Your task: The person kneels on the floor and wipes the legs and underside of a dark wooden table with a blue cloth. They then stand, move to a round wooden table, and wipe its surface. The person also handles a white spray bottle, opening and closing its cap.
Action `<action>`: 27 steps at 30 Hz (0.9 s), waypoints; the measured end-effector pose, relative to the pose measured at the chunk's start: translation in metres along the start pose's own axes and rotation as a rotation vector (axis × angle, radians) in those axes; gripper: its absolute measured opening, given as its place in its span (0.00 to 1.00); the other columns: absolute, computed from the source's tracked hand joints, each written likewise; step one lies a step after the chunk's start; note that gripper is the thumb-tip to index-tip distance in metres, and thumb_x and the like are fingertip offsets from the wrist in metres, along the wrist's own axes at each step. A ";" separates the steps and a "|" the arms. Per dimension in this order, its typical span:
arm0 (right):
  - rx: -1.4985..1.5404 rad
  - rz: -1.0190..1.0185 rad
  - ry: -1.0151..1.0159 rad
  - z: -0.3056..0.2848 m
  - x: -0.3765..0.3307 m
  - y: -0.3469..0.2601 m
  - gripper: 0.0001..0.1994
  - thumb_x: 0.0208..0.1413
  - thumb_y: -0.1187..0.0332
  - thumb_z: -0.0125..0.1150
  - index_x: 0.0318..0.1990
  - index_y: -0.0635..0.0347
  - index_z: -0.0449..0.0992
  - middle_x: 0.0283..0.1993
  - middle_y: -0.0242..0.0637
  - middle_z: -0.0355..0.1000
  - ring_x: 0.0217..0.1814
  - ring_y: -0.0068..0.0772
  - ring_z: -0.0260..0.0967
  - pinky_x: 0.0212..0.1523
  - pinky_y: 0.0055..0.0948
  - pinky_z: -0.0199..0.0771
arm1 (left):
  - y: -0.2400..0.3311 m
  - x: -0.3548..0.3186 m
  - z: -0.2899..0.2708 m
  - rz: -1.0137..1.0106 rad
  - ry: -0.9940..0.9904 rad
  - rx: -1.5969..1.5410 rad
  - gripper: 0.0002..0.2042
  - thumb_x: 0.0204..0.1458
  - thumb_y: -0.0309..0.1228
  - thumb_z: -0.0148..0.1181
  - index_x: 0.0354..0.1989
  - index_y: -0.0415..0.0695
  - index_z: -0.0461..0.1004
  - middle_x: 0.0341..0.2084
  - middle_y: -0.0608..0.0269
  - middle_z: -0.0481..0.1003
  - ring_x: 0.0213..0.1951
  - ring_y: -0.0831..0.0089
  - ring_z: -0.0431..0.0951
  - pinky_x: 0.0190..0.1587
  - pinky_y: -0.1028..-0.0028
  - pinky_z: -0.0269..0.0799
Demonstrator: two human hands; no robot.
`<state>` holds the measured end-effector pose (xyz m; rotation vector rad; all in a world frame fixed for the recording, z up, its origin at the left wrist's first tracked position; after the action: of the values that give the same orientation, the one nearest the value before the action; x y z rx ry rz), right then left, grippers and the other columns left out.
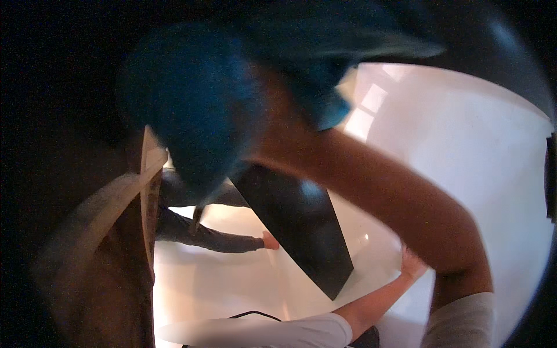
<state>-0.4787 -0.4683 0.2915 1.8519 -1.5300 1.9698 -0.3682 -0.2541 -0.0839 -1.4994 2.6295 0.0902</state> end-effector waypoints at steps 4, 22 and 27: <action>-0.264 0.283 0.050 -0.072 -0.102 0.149 0.20 0.59 0.66 0.50 0.57 0.63 0.62 0.57 0.49 0.59 0.59 0.35 0.57 0.60 0.34 0.54 | 0.004 -0.006 -0.038 -0.021 0.173 -0.194 0.28 0.57 0.36 0.44 0.67 0.55 0.47 0.68 0.61 0.43 0.69 0.61 0.41 0.64 0.45 0.38; 0.415 1.259 -1.183 -0.219 -0.413 -0.056 0.24 0.59 0.65 0.51 0.61 0.64 0.59 0.65 0.51 0.54 0.68 0.32 0.51 0.67 0.32 0.47 | 0.079 0.000 -0.185 0.251 -0.164 -0.282 0.15 0.50 0.32 0.53 0.46 0.41 0.70 0.41 0.53 0.73 0.48 0.59 0.71 0.56 0.60 0.61; -0.812 0.673 -0.155 -0.370 -0.449 0.105 0.25 0.62 0.61 0.37 0.66 0.48 0.51 0.70 0.32 0.47 0.72 0.32 0.43 0.67 0.43 0.45 | 0.018 0.028 -0.335 0.236 0.186 0.100 0.12 0.51 0.33 0.52 0.41 0.39 0.71 0.37 0.52 0.75 0.42 0.60 0.73 0.50 0.62 0.63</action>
<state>-0.6864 -0.0304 -0.0465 1.2374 -2.6980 0.9926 -0.4205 -0.3046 0.2445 -1.2164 2.8988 -0.1674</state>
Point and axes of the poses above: each hand's wrist, its own x-axis towards the middle knuckle, its own z-axis out of the palm, y = z × x, the point moved 8 cm from there along x, towards the middle knuckle
